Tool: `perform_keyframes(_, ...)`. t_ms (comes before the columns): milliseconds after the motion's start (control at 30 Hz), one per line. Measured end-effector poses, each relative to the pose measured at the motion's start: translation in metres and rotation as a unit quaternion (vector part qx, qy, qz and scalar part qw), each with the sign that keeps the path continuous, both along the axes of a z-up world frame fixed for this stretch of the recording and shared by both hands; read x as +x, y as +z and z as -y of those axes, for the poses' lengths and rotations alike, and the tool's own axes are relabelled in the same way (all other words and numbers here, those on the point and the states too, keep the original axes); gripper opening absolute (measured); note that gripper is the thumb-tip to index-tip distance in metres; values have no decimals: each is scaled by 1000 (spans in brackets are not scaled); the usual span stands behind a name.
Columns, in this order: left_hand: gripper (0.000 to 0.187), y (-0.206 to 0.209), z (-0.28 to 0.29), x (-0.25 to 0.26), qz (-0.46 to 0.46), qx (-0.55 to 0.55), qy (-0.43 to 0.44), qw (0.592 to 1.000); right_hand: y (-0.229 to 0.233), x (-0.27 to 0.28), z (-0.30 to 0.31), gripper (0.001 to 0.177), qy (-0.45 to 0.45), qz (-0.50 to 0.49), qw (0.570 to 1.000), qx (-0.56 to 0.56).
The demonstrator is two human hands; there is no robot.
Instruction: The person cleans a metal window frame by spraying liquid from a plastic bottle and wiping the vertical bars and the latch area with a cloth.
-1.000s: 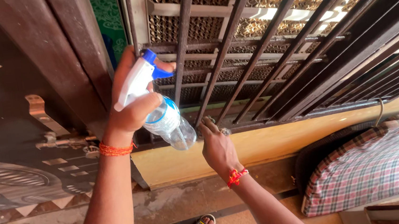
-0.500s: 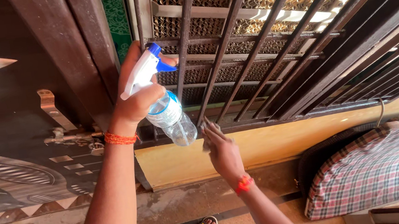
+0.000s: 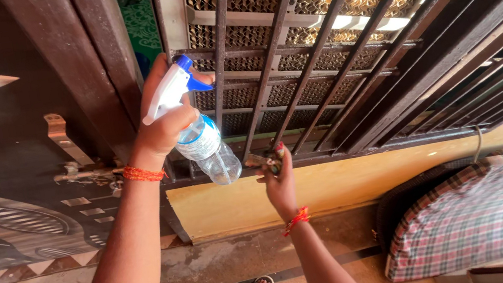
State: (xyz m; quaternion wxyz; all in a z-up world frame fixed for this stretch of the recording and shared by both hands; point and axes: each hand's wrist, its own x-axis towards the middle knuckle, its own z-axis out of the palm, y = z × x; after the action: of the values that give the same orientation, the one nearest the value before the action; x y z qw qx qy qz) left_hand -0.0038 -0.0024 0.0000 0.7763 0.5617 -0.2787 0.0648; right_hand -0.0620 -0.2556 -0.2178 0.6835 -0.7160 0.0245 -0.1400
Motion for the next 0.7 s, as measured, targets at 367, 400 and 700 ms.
perform_keyframes(367,63,4,2,-4,-6,9,13,1000,78,7,-3,36,-20,66,997,28)
perform_keyframes(400,64,3,1,-3,1,5,14,1000,68,7,-3,32,-8,106,994,-10)
perform_keyframes(700,57,-7,-1,6,-29,13,30,999,106,18,10,34,2,-74,996,40)
